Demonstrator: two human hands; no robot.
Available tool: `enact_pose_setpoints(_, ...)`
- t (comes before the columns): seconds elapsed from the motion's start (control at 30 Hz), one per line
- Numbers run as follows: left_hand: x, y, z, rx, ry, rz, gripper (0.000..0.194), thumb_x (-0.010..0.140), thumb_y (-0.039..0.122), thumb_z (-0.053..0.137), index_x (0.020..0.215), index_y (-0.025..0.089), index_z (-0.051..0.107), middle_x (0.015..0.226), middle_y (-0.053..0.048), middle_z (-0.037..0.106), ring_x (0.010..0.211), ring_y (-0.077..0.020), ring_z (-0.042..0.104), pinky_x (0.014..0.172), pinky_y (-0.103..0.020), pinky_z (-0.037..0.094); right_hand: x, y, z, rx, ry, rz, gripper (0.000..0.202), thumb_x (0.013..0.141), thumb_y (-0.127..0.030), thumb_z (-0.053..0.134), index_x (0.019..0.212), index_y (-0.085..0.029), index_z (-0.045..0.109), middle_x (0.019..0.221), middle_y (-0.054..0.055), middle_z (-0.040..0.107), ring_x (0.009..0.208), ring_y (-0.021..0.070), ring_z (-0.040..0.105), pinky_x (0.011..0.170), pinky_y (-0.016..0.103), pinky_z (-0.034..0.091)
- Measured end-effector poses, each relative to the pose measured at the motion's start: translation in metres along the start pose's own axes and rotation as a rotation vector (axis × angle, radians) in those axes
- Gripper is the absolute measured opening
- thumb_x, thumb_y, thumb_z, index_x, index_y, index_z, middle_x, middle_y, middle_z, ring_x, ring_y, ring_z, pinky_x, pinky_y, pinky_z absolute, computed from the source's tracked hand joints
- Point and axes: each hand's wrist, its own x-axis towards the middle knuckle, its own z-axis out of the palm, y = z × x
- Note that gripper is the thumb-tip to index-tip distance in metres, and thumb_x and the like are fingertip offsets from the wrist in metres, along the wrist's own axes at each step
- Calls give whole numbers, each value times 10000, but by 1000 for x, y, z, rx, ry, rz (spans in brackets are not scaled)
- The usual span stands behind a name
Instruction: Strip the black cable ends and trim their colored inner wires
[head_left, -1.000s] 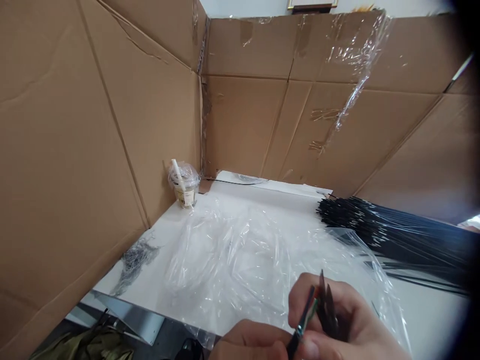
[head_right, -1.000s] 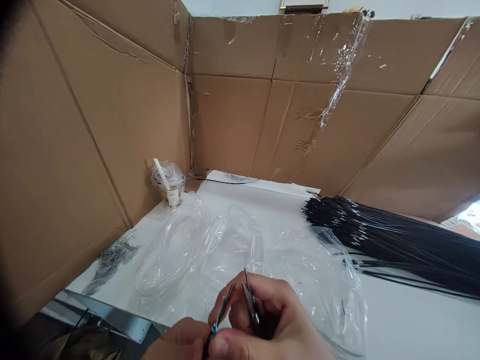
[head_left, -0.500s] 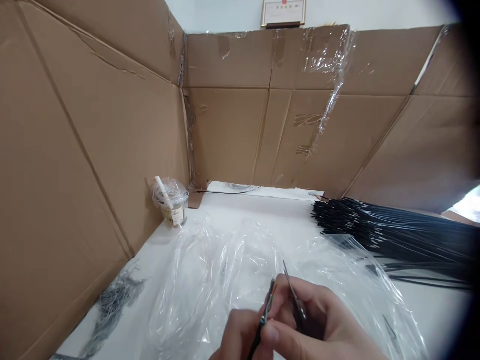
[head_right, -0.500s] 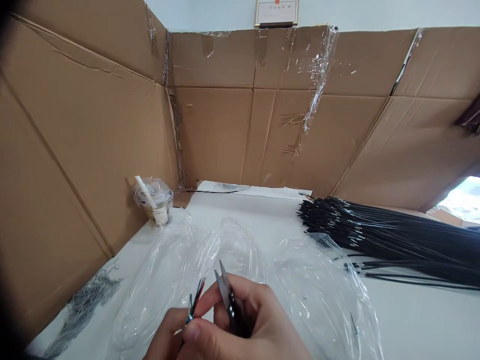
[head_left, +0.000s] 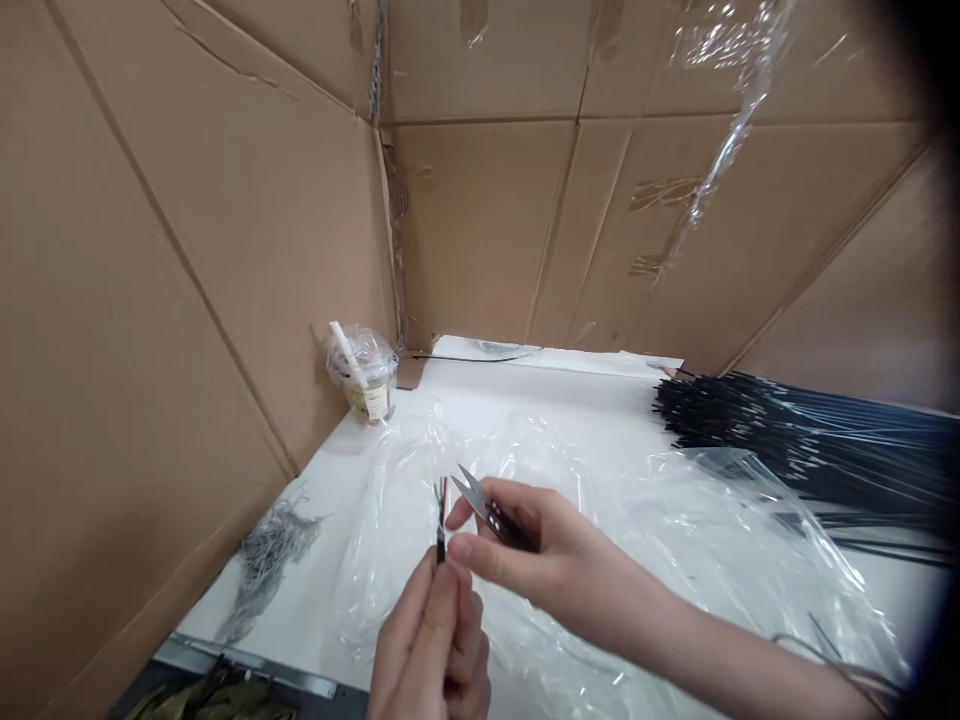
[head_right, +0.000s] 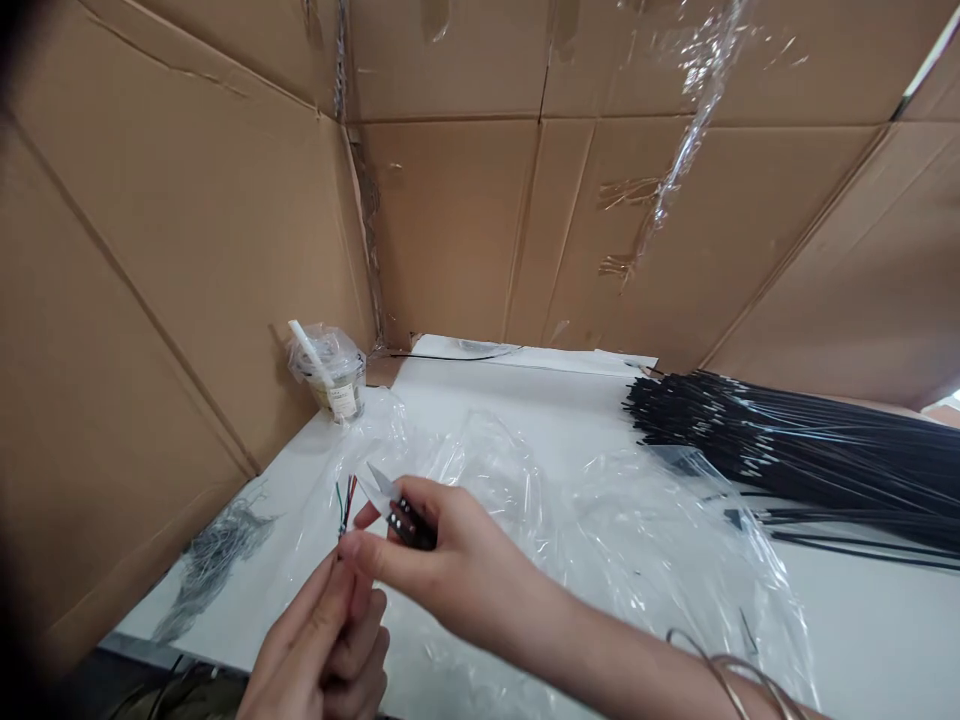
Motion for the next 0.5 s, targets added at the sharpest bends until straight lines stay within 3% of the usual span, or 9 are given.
enact_pose_setpoints(0.1, 1, 21, -4, -171, -46, -46, 590, 720, 580, 829, 678, 218, 365, 510, 129, 204, 410, -32, 46, 344, -141, 118, 12, -2, -12, -328, -33, -102, 279, 941, -354, 628, 789, -200, 452, 657, -72, 411, 587, 88, 316, 513, 230, 263)
enact_pose_setpoints(0.23, 5, 38, -15, -302, -125, -134, 640, 658, 452, 889, 653, 225, 292, 469, 144, 150, 406, -31, -17, 329, -137, 73, 24, -4, -21, -708, -178, -161, 352, 1019, -384, 497, 742, -217, 355, 598, -72, 398, 520, 92, 282, 474, 249, 228)
enact_pose_setpoints(0.33, 7, 42, -21, -305, -129, -138, 623, 668, 434, 870, 654, 225, 284, 470, 141, 162, 407, -34, -18, 329, -137, 66, 33, -3, -20, -828, -262, -154, 372, 1032, -425, 479, 748, -221, 353, 587, -65, 413, 502, 95, 289, 467, 259, 226)
enact_pose_setpoints(0.5, 9, 42, -19, -196, -25, -87, 666, 631, 510, 889, 644, 212, 293, 499, 136, 195, 423, -27, 25, 351, -141, 69, 47, -1, -11, -898, -290, -154, 371, 1022, -416, 519, 740, -214, 388, 587, -60, 437, 488, 85, 313, 472, 251, 237)
